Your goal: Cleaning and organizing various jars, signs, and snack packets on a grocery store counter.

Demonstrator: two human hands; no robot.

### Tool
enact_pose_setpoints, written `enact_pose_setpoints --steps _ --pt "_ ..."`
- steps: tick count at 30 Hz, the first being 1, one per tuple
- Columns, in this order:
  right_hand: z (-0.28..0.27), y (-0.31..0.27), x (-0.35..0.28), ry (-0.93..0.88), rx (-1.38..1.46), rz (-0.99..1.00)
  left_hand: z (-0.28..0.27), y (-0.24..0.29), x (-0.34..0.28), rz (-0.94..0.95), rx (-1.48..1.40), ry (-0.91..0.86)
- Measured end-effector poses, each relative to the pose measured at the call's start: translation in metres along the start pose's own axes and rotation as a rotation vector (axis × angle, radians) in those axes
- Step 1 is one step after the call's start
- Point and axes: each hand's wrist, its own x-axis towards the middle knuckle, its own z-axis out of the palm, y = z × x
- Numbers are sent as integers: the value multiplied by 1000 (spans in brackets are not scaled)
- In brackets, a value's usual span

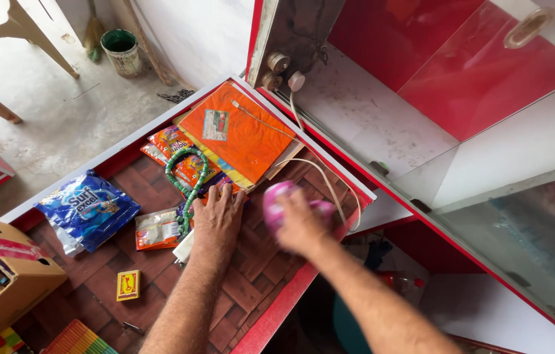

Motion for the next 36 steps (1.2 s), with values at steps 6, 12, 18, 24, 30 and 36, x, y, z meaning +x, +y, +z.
enact_pose_setpoints --steps 6,12,18,24,30,36 --pt "8 -34 -13 -194 192 -311 -24 -3 -1 -70 38 -165" --pt "-13 -5 9 35 137 190 -13 -11 -10 -140 91 -181" --pt "8 -70 -9 -168 101 -122 -20 -4 0 -204 159 -427" --pt "-7 -16 11 -131 29 138 -60 -7 17 -173 144 -689" --pt "16 14 19 -61 15 110 -30 3 30 -174 126 -737" --pt "-17 -35 0 -98 -15 -138 -41 -3 48 -309 -290 -554"
